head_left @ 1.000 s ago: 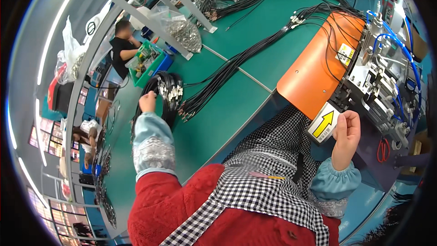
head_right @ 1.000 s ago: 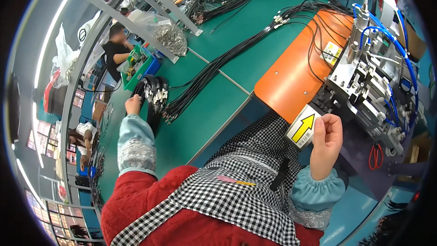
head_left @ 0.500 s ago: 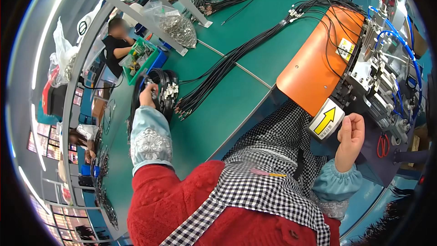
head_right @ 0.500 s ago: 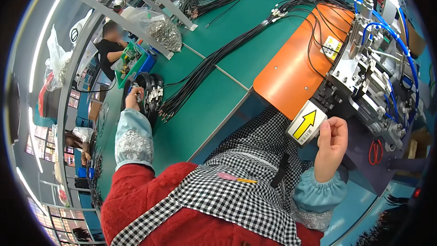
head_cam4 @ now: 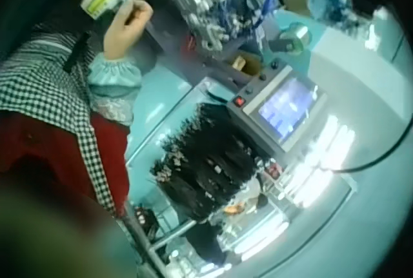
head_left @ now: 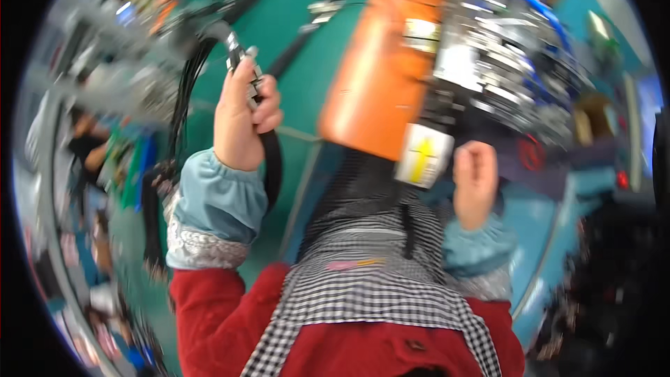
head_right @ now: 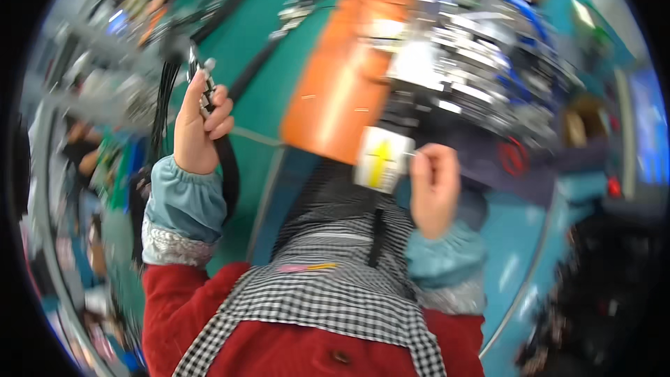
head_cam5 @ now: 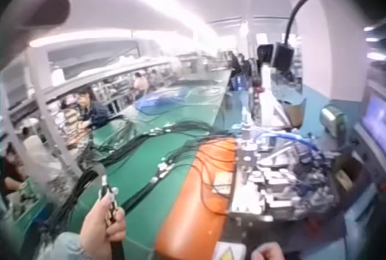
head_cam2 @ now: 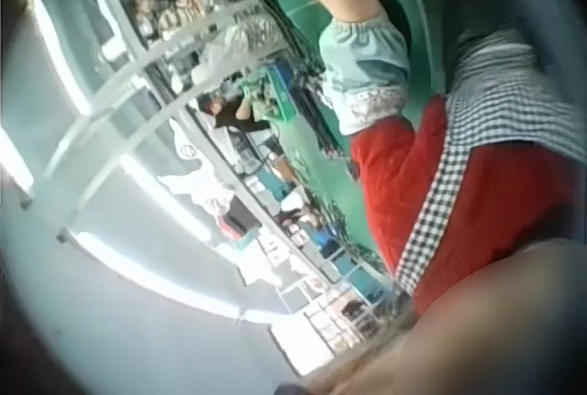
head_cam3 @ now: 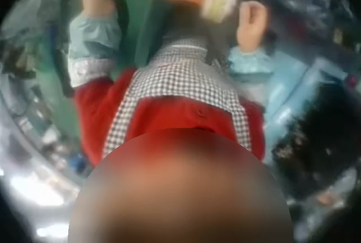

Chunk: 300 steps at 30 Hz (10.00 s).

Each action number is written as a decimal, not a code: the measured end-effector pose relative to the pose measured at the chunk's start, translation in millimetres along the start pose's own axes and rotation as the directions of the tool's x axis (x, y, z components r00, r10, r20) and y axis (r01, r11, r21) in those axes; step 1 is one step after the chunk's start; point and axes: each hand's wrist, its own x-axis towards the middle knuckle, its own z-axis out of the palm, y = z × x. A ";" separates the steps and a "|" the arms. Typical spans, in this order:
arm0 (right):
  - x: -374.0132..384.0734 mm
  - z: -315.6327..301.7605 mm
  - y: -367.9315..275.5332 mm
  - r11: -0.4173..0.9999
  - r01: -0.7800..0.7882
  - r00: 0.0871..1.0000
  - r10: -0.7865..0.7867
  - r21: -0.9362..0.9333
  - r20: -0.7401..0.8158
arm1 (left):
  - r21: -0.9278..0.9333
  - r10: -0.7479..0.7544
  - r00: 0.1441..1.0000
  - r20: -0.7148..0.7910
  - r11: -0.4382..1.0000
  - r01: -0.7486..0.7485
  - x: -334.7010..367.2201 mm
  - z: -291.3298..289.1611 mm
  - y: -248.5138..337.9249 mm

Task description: The person assembles electronic wiring harnesses by inserting wires into connectors using a processing machine and pliers.

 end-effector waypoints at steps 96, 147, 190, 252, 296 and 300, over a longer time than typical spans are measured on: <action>38.5 147.1 -71.8 0.977 -0.196 0.548 0.180 -0.083 0.817 | -0.602 -0.041 0.840 0.541 0.678 0.421 47.2 -25.1 -40.8; 32.7 -79.8 -10.8 0.745 0.144 0.977 -0.210 -0.651 -0.025 | 0.631 0.319 0.916 -0.243 0.769 -0.100 8.4 -361.6 135.0; -26.1 87.1 -14.4 0.657 0.619 0.283 -0.698 0.430 0.658 | 0.901 -0.287 0.957 -0.049 -0.426 -0.082 90.4 -174.4 12.1; 16.7 169.1 0.5 0.401 -0.821 0.552 0.372 0.407 0.746 | 0.862 -0.520 0.814 0.259 0.505 0.049 98.9 29.4 -45.8; -29.6 -1.8 -23.6 0.877 -0.431 0.542 0.440 -0.212 0.716 | 0.881 0.012 0.902 0.432 -0.219 -0.419 184.0 -11.4 -76.6; -72.2 -10.9 -21.3 0.771 -0.624 0.518 0.530 -0.127 0.672 | 0.888 0.486 0.758 0.436 -0.367 -0.276 261.3 -47.4 -49.7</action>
